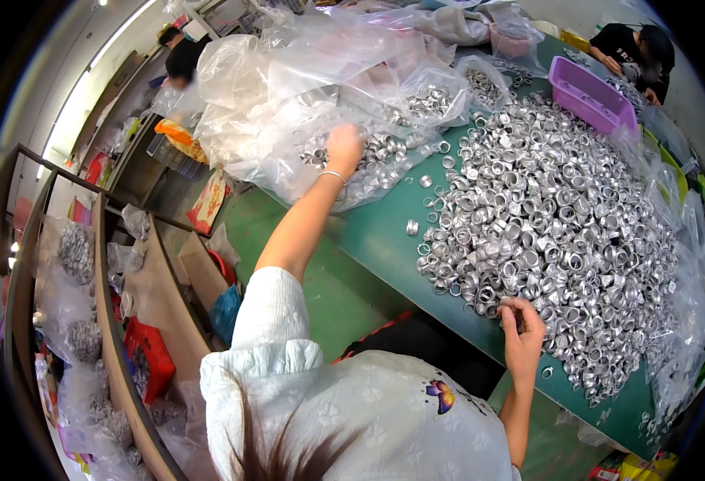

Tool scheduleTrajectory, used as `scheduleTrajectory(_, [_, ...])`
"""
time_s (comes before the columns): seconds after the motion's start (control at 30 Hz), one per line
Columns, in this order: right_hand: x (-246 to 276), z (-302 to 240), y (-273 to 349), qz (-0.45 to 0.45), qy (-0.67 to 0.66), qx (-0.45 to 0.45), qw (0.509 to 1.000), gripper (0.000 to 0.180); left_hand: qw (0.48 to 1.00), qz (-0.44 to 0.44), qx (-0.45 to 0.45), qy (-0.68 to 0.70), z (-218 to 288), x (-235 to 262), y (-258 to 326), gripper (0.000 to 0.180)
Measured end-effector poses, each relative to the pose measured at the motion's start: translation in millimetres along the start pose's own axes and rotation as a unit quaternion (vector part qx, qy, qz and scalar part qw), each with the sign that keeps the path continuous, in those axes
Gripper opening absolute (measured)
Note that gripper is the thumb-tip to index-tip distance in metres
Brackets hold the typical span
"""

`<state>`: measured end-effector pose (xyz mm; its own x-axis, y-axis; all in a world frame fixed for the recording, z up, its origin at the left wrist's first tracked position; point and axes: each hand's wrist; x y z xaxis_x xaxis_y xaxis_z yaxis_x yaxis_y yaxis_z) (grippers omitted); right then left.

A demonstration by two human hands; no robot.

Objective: The person sorts small metal rings from a large pile, placing them into plastic bags and plastic containers by hand on a green table.

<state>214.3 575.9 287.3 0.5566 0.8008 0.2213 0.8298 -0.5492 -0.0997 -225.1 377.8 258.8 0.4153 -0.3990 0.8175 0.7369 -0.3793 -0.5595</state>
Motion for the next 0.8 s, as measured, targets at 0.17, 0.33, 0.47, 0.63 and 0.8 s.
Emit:
scheduleTrajectory(0.17, [0,-3,-1,-0.006,-0.017,-0.018,1.0,0.012,0.995,-0.031,-0.072,-0.055,-6,-6,-8,0.012])
scheduleTrajectory(0.33, [-1,-4,0,-0.002,-0.019,-0.015,1.0,0.012,0.893,-0.109,0.247,0.36,6,17,-4,0.013])
scheduleTrajectory(0.47, [-1,-2,-1,0.004,0.002,-0.004,1.0,0.011,0.418,-0.229,0.44,0.761,27,54,20,0.011])
scheduleTrajectory(0.63, [-2,-10,-1,0.007,-0.008,-0.026,1.0,0.01,0.549,-0.292,0.465,0.629,61,79,76,0.017])
scheduleTrajectory(0.8, [-3,-8,0,0.007,-0.011,-0.023,1.0,0.009,0.563,-0.283,0.443,0.638,90,79,112,0.011])
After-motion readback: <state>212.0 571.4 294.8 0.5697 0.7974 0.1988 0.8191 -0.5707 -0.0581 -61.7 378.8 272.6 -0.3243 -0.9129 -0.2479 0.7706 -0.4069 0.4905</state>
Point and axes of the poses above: each hand's wrist, its own y-axis away from the middle knuckle, its own x-axis out of the back of the hand, z = x × y, and after that the axes turned 3 degrees about z, right-handed
